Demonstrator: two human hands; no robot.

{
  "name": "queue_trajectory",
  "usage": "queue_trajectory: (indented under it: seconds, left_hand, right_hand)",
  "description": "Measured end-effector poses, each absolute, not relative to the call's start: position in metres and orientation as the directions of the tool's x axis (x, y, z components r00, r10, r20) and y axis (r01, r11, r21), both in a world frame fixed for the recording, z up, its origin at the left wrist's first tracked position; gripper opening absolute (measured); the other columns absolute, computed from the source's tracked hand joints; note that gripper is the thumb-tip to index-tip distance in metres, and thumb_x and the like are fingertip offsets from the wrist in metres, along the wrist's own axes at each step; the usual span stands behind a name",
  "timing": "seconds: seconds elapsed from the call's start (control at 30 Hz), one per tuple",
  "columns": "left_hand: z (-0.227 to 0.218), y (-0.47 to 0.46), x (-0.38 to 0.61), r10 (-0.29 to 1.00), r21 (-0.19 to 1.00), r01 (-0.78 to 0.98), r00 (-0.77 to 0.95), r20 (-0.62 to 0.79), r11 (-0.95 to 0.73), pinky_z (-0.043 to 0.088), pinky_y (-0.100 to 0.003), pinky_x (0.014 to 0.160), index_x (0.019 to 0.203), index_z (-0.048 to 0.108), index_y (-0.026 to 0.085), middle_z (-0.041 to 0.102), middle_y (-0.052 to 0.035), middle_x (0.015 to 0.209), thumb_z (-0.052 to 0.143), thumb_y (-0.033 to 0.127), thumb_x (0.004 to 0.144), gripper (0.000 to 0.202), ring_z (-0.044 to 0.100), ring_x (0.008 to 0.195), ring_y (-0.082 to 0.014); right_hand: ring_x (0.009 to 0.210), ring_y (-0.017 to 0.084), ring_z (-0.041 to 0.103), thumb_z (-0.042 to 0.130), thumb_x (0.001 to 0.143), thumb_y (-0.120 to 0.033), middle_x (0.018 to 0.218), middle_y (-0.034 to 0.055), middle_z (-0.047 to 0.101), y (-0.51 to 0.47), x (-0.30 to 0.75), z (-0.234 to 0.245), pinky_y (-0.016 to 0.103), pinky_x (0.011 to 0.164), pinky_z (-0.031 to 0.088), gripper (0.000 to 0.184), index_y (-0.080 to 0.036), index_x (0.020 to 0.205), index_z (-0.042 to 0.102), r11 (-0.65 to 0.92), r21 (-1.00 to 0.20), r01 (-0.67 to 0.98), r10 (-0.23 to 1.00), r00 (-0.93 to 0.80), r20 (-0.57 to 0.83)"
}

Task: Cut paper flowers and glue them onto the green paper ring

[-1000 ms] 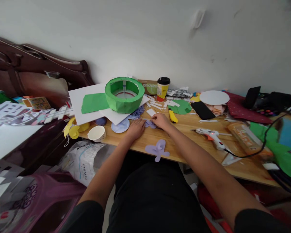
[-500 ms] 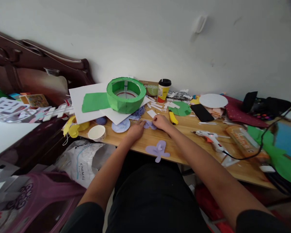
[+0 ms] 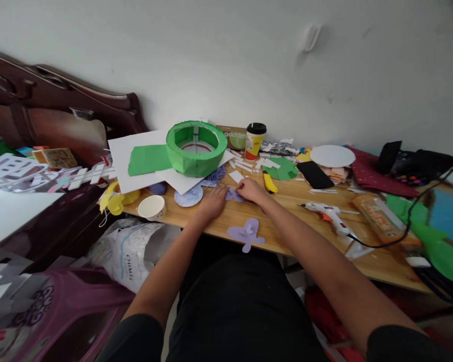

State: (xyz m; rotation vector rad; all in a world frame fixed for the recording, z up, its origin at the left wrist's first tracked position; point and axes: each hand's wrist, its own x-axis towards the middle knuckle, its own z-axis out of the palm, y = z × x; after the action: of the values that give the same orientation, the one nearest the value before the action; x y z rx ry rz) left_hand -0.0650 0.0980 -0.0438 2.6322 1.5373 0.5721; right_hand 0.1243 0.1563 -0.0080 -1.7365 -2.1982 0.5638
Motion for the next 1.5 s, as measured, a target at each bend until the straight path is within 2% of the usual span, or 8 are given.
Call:
queue_trajectory:
  seconds: [0.17, 0.33, 0.47, 0.87, 1.07, 1.27, 1.4, 1.5]
  left_hand:
    - [-0.047, 0.103, -0.064, 0.852, 0.215, 0.839, 0.431, 0.296, -0.499, 0.034, -0.042, 0.112, 0.139, 0.045, 0.009, 0.051, -0.0173, 0.142, 0.035, 0.019, 0.096, 0.045, 0.044, 0.135, -0.0253]
    - [-0.046, 0.105, -0.063, 0.845, 0.224, 0.828, 0.444, 0.298, -0.515, 0.031, -0.04, 0.115, 0.133, 0.052, 0.014, 0.054, -0.0122, 0.141, 0.036, 0.021, 0.096, 0.041, 0.045, 0.134, -0.022]
    - [-0.045, 0.105, -0.063, 0.845, 0.232, 0.825, 0.444, 0.299, -0.515, 0.03, -0.038, 0.116, 0.132, 0.053, 0.012, 0.055, -0.0126, 0.14, 0.037, 0.021, 0.096, 0.041, 0.046, 0.133, -0.0213]
    - [-0.047, 0.104, -0.063, 0.872, 0.265, 0.844, 0.389, 0.296, -0.466, 0.034, -0.038, 0.113, 0.139, 0.046, 0.011, 0.053, -0.0166, 0.14, 0.039, 0.024, 0.096, 0.045, 0.046, 0.134, -0.024]
    - [-0.042, 0.101, -0.064, 0.854, 0.266, 0.822, 0.426, 0.299, -0.503, 0.033, -0.039, 0.114, 0.142, 0.044, 0.016, 0.053, -0.012, 0.142, 0.039, 0.022, 0.096, 0.047, 0.045, 0.134, -0.0215]
    - [-0.04, 0.102, -0.066, 0.841, 0.279, 0.8, 0.457, 0.289, -0.531, 0.031, -0.039, 0.115, 0.132, 0.056, 0.019, 0.055, -0.0089, 0.14, 0.043, 0.018, 0.092, 0.041, 0.046, 0.133, -0.02]
    - [-0.037, 0.099, -0.067, 0.846, 0.299, 0.801, 0.431, 0.314, -0.519, 0.033, -0.035, 0.114, 0.133, 0.055, 0.019, 0.057, -0.0072, 0.138, 0.043, 0.02, 0.094, 0.041, 0.048, 0.132, -0.0183]
    - [-0.032, 0.089, -0.069, 0.858, 0.312, 0.817, 0.377, 0.349, -0.485, 0.035, -0.035, 0.113, 0.134, 0.052, 0.019, 0.055, -0.0073, 0.14, 0.039, 0.02, 0.096, 0.041, 0.048, 0.132, -0.018]
  right_hand:
    - [0.073, 0.015, 0.064, 0.066, 0.077, -0.023, 0.082, 0.005, 0.074, 0.155, 0.126, -0.008, 0.022, 0.06, 0.04, 0.01, -0.018, 0.082, 0.073, 0.192, -0.474, 0.859, 0.972, -0.233, -0.029]
    - [0.075, 0.016, 0.064, 0.066, 0.076, -0.022, 0.084, 0.0055, 0.074, 0.153, 0.126, -0.007, 0.022, 0.063, 0.041, 0.01, -0.018, 0.082, 0.074, 0.187, -0.474, 0.86, 0.973, -0.229, -0.033]
    - [0.073, 0.016, 0.064, 0.067, 0.075, -0.021, 0.081, 0.0051, 0.074, 0.152, 0.126, -0.007, 0.022, 0.062, 0.041, 0.01, -0.018, 0.081, 0.074, 0.182, -0.475, 0.861, 0.973, -0.229, -0.041]
    - [0.08, 0.015, 0.065, 0.068, 0.078, -0.022, 0.088, 0.0056, 0.074, 0.151, 0.125, -0.003, 0.022, 0.067, 0.043, 0.008, -0.017, 0.081, 0.072, 0.186, -0.45, 0.873, 0.971, -0.233, -0.05]
    - [0.08, 0.016, 0.065, 0.066, 0.084, -0.026, 0.087, 0.0037, 0.072, 0.146, 0.123, -0.002, 0.029, 0.074, 0.048, 0.011, -0.015, 0.085, 0.068, 0.194, -0.424, 0.885, 0.969, -0.241, -0.059]
    - [0.091, 0.021, 0.063, 0.059, 0.084, -0.016, 0.094, 0.0109, 0.072, 0.119, 0.126, 0.018, 0.027, 0.079, 0.043, 0.011, -0.016, 0.091, 0.067, 0.194, -0.376, 0.906, 0.981, -0.171, 0.093]
    - [0.095, 0.022, 0.06, 0.05, 0.089, -0.019, 0.098, 0.0101, 0.069, 0.061, 0.16, 0.024, 0.029, 0.083, 0.041, 0.015, -0.018, 0.096, 0.063, 0.205, -0.38, 0.902, 0.968, -0.129, 0.217]
    - [0.09, 0.022, 0.059, 0.049, 0.09, -0.023, 0.094, 0.0084, 0.067, 0.012, 0.208, 0.002, 0.03, 0.082, 0.042, 0.014, -0.019, 0.095, 0.062, 0.203, -0.42, 0.885, 0.943, -0.061, 0.326]
